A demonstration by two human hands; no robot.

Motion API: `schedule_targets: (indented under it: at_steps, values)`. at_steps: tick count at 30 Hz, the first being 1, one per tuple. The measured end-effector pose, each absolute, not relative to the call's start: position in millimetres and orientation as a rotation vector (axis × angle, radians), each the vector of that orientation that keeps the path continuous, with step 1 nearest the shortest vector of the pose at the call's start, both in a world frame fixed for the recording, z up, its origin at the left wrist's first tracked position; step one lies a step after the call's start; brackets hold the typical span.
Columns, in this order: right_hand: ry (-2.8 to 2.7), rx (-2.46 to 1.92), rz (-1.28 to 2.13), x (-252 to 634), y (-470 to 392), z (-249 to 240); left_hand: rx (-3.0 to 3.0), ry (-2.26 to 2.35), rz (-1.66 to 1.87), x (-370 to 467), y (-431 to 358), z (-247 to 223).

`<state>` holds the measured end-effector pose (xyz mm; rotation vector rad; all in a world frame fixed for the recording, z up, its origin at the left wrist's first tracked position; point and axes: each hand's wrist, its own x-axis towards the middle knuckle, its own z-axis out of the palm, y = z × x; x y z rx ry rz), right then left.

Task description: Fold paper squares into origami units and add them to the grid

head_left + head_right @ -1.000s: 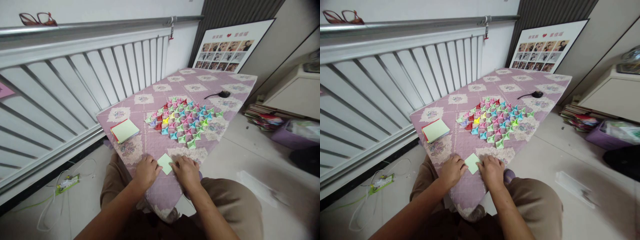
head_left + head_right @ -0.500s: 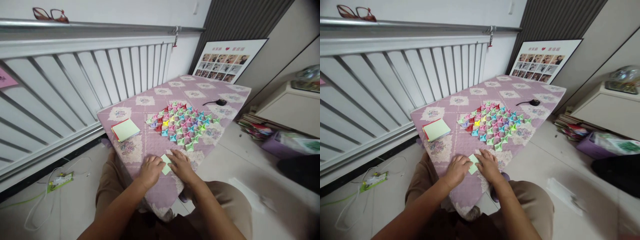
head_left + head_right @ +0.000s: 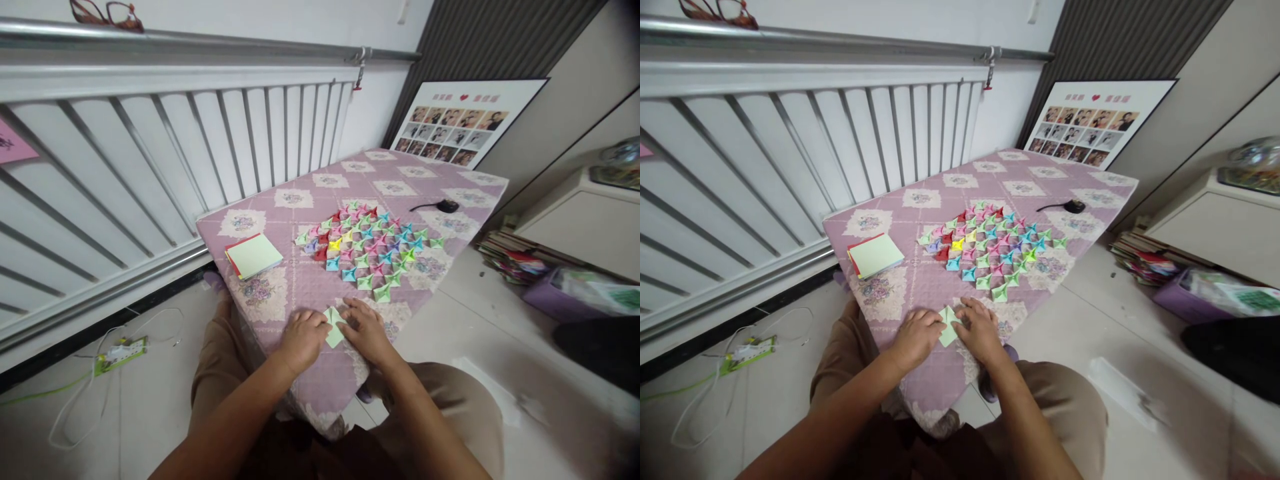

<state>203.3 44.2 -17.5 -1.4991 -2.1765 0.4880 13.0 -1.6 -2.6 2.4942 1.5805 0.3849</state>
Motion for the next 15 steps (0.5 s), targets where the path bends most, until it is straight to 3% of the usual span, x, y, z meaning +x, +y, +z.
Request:
schedule_targets:
  at_steps: [15]
  values:
    - [-2.137, -1.416, 0.448, 203.2, 42.5, -16.3, 2.555, 1.574, 0.274, 13.0, -0.8, -1.2]
